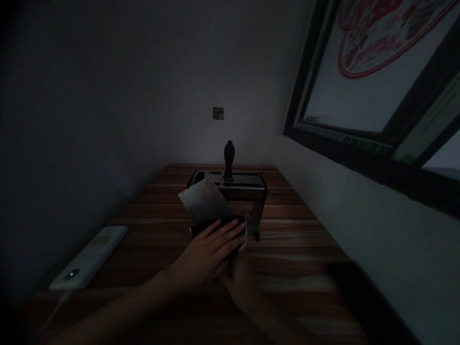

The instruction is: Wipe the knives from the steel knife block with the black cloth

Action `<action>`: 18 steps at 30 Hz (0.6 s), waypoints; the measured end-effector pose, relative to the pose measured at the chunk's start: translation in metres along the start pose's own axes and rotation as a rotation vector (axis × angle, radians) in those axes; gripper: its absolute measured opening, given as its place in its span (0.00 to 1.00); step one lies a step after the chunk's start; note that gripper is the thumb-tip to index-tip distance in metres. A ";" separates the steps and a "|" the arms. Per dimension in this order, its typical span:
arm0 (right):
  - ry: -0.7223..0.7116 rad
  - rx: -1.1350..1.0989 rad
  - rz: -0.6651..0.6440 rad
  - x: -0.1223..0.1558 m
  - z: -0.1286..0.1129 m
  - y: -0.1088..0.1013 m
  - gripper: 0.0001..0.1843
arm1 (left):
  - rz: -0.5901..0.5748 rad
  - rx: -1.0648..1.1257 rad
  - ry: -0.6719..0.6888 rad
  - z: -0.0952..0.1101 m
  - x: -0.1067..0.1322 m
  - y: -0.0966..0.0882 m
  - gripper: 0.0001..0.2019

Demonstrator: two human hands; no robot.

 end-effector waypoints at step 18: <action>0.055 0.239 -0.055 0.002 -0.006 0.006 0.12 | 0.224 -0.189 -0.326 -0.070 0.006 -0.052 0.24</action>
Point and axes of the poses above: each hand's wrist, its own x-axis away from the middle knuckle, its own y-axis out of the palm, z = x × y, the point moved 4 cm from there along -x, towards the middle knuckle, and after that the axes turned 8 degrees about -x, right-handed, at the moved point
